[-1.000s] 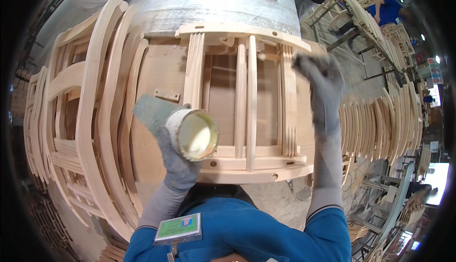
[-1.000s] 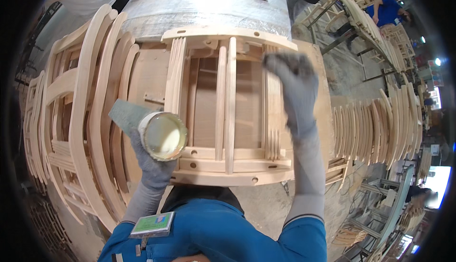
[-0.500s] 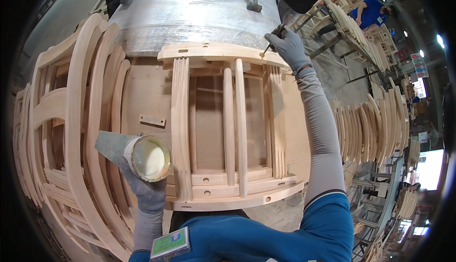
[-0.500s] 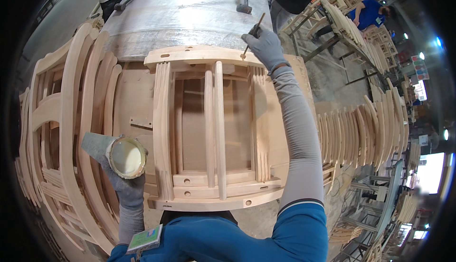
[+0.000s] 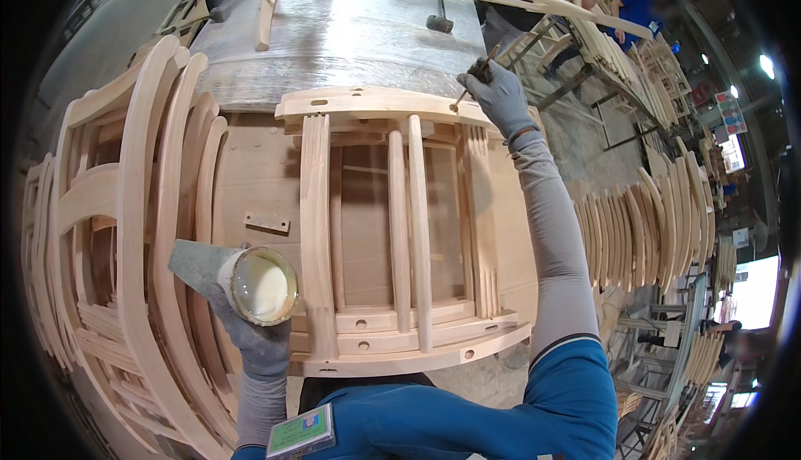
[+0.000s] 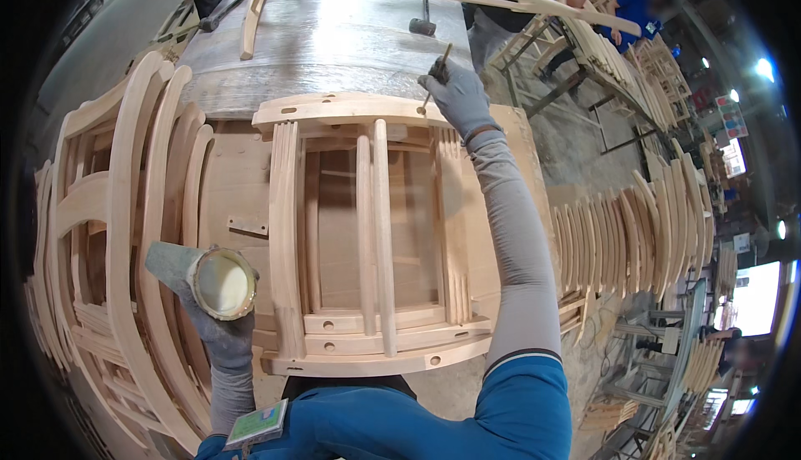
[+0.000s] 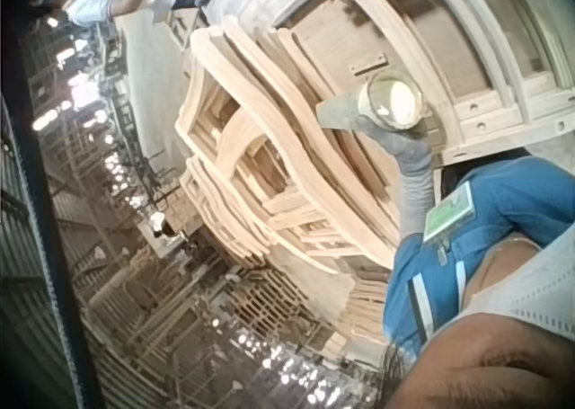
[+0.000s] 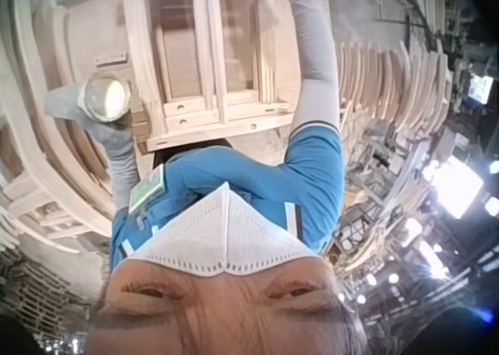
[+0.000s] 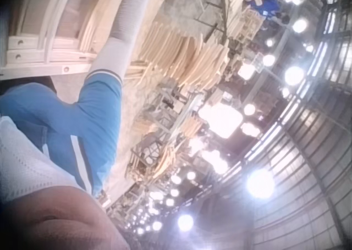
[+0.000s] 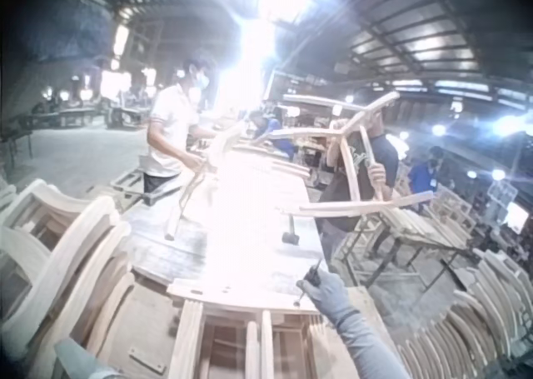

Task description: The person applies glue to the joints of wooden chair frames using a brush and a container of glue. The person repeatedly dips the brush into the container and applies glue to multiple chair frames on a workbench in a factory setting.

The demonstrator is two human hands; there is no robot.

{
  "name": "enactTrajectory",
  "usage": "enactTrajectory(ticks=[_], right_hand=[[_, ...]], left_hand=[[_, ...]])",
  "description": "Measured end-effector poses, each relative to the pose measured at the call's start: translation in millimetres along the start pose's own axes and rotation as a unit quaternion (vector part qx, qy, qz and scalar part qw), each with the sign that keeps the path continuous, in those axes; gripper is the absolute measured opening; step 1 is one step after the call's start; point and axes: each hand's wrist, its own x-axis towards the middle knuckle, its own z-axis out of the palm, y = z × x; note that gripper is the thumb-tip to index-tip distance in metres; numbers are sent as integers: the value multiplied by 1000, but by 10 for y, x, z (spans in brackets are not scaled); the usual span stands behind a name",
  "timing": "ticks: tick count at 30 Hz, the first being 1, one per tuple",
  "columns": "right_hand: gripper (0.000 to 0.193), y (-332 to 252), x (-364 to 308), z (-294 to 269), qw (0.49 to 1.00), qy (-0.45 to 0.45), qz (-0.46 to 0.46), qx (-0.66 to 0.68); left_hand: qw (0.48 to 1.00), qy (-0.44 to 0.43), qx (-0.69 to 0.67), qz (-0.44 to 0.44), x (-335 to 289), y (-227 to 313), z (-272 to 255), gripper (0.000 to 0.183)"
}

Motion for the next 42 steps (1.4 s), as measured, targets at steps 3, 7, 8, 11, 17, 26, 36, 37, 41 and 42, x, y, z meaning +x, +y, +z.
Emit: enactTrajectory(ticks=[3, 7, 8, 11, 17, 26, 36, 37, 41, 42], right_hand=[[29, -74, -14, 34, 1000, -16, 13, -7], [22, -33, -33, 61, 993, -5, 60, 104], [21, -9, -73, 46, 987, 6, 71, 143], [16, 9, -222, -76, 992, 36, 65, 107], [17, -1062, -825, -355, 913, -24, 117, 390], [17, -2299, -2001, -525, 883, -164, -32, 438], [9, -2349, -2084, -338, 647, -81, 315, 690], [10, -2263, -2081, -247, 643, -102, 307, 694], [18, -2161, -1992, 22, 619, -161, 370, 674], [19, -2184, -1947, 81, 613, -160, 380, 674]], left_hand=[[1000, -1, 4, 16, -45, 44, -5, 57], [999, -15, 26, 25, -83, 94, -13, 56], [1000, -18, 12, 16, -98, 120, -1, 55], [998, -47, -37, 0, -158, 182, 17, 53], [995, -72, -64, -3, -290, 263, 93, 51], [988, -136, -18, -64, -565, 300, 367, 47], [974, -136, -113, -140, -581, 389, 350, 52], [971, -142, -121, -148, -542, 386, 298, 52], [972, -135, -115, -154, -383, 385, 206, 53], [973, -125, -121, -154, -328, 373, 166, 53]])
